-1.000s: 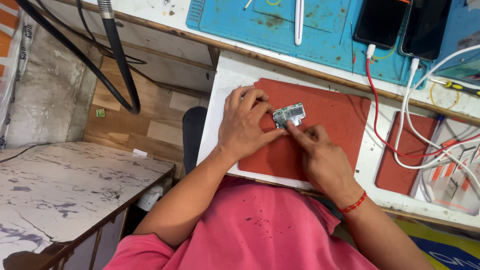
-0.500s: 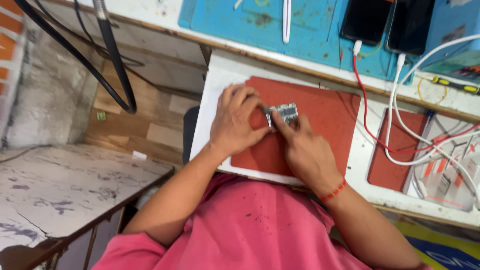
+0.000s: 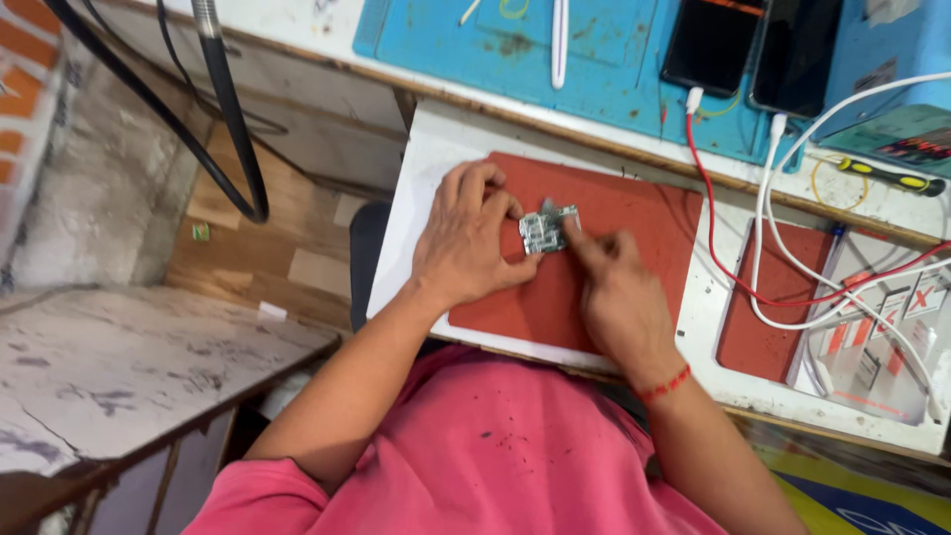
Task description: The person cleans a small electronic circuit board using a small brush and a purple pen-like tool. They repeatedly scrub the surface of the board on a red mat, occasionally flipping it over to clean different sides. The workspace includes a blue cutting mat and various tools in the background.
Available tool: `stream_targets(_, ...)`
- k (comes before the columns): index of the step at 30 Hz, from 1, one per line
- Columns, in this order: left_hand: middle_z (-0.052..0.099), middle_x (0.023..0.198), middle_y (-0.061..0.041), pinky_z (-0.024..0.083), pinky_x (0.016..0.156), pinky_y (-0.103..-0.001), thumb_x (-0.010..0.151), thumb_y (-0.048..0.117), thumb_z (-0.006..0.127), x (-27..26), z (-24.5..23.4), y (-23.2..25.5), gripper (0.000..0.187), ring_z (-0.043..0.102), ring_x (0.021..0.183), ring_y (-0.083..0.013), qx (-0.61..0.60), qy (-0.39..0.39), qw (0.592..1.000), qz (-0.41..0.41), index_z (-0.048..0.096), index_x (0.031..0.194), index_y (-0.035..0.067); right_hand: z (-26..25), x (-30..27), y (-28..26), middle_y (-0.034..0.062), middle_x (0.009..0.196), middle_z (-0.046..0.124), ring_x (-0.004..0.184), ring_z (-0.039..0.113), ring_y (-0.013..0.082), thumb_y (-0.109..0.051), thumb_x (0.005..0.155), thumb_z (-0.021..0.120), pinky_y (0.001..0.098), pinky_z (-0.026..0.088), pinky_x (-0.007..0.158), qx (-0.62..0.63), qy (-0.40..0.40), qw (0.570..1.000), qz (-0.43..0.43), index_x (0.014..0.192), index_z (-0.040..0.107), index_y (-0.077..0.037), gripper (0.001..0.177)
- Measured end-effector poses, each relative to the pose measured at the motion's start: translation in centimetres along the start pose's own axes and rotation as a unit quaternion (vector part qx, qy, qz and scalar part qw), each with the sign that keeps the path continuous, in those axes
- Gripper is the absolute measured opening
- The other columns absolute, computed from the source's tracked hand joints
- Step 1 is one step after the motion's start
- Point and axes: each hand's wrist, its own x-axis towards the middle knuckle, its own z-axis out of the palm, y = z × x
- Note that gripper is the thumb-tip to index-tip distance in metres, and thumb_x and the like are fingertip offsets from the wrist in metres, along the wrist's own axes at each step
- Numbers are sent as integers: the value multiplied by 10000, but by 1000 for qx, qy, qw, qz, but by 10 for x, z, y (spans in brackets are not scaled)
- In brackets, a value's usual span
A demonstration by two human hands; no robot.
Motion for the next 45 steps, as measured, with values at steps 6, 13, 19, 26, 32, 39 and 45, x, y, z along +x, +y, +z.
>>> stream_targets(6, 503, 1289, -121, 384, 1091, -482, 651, 336, 911, -5, -2, -3, 501, 420, 1283, -351, -16, 4, 1000, -11, 668, 1021, 102, -1, 6, -2, 190, 1151, 599, 809, 685, 420, -11, 875, 486, 517, 572, 676, -21, -52, 998, -42, 1476, 544, -230, 642)
stream_targets(13, 506, 1331, -113, 372, 1113, -499, 639, 357, 914, -5, -1, -7, 578, 432, 1302, -358, -30, 10, 1000, -4, 671, 1091, 91, -3, 22, -1, 173, 1155, 598, 790, 682, 412, -7, 891, 506, 528, 561, 660, -35, -59, 998, 12, 1473, 557, -240, 630)
stream_targets(19, 525, 1313, -104, 345, 1111, -506, 672, 368, 894, -3, -3, -11, 519, 447, 1288, -342, -40, -14, 999, 20, 722, 1092, 115, -6, 9, 3, 159, 1130, 612, 811, 683, 389, 35, 830, 537, 499, 572, 674, 7, -49, 999, -10, 1456, 570, -223, 678)
stream_targets(26, 544, 1298, -99, 349, 1111, -512, 689, 361, 889, -2, -5, -11, 478, 459, 1268, -337, -35, -25, 999, 19, 728, 1074, 128, -10, 4, 5, 164, 1163, 623, 770, 674, 403, 48, 806, 540, 500, 566, 681, 2, -97, 995, -20, 1456, 566, -241, 712)
stream_targets(32, 549, 1334, -103, 386, 1109, -489, 750, 359, 890, -7, -1, -11, 477, 466, 1296, -326, -36, 9, 998, 56, 736, 1126, 109, -9, -6, 10, 213, 1157, 602, 804, 664, 445, 70, 826, 502, 520, 564, 684, -1, -67, 998, 16, 1514, 495, -149, 722)
stream_targets(39, 557, 1333, -96, 387, 1110, -490, 724, 361, 893, -3, -2, -13, 433, 472, 1290, -317, -40, -6, 998, 55, 739, 1046, 116, -8, 7, 12, 206, 1169, 597, 821, 669, 445, 41, 863, 512, 537, 559, 710, -24, -53, 998, 38, 1521, 494, -178, 693)
stream_targets(45, 510, 1319, -138, 353, 1107, -518, 642, 365, 895, 0, 6, -9, 518, 416, 1296, -367, -23, -34, 999, 4, 689, 1004, 57, -7, 2, 10, 176, 1101, 610, 809, 677, 413, 0, 893, 544, 522, 561, 682, -2, -31, 999, 35, 1487, 541, -212, 631)
